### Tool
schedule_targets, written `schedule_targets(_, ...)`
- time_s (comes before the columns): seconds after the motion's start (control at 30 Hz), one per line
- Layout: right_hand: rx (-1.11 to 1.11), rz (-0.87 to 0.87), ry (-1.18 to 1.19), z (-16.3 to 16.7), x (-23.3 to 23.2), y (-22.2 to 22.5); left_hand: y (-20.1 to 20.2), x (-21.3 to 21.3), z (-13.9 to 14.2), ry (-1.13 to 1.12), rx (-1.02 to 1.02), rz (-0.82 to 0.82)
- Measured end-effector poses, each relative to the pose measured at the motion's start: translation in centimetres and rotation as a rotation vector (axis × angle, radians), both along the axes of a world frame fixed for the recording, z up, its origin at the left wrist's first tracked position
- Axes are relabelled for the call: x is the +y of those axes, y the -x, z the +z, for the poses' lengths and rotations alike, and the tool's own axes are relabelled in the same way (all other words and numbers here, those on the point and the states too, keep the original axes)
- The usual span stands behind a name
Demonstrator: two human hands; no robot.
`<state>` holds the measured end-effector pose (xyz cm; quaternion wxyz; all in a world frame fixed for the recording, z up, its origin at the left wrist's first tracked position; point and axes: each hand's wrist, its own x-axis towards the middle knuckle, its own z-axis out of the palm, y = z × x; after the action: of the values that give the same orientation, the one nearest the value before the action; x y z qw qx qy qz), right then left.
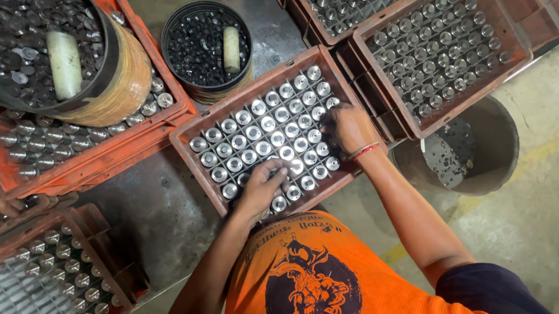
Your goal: The person arranges small cylindrical metal parts into a brown plastic crate, placing them one by one into grid slots. The person uses a cylindrical tool to press and align the parts within the crate.
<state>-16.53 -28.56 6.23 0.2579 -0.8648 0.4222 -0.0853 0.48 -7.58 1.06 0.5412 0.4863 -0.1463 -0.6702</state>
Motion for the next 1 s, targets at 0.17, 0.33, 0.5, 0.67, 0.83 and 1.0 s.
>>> schedule_targets(0.17, -0.128, 0.165, 0.210, 1.6, 3.5, -0.3, 0.5, -0.3, -1.6, 0.053, -0.006, 0.084)
schedule_targets(0.33, -0.415, 0.059, -0.444, 0.7, 9.9, -1.6, 1.5, -0.6, -2.3, 0.209, 0.095, 0.231)
schedule_targets(0.5, -0.647, -0.043, -0.746, -0.2, 10.6, -1.5, 1.6, -0.6, -0.6, 0.272, 0.195, 0.150)
schedule_targets(0.67, -0.580, -0.054, -0.835, 0.2, 8.4, -0.6, 1.5, -1.3, 1.4, 0.293, 0.297, 0.110)
schedule_targets(0.83, -0.162, -0.014, 0.005, -0.4, 4.2, -0.4, 1.4, -1.6, 1.9, 0.182, 0.071, 0.085)
schedule_targets(1.0, -0.031, 0.087, 0.081, -2.4, 1.7, -0.7, 0.3, -0.9, 2.0, 0.267, 0.179, 0.172)
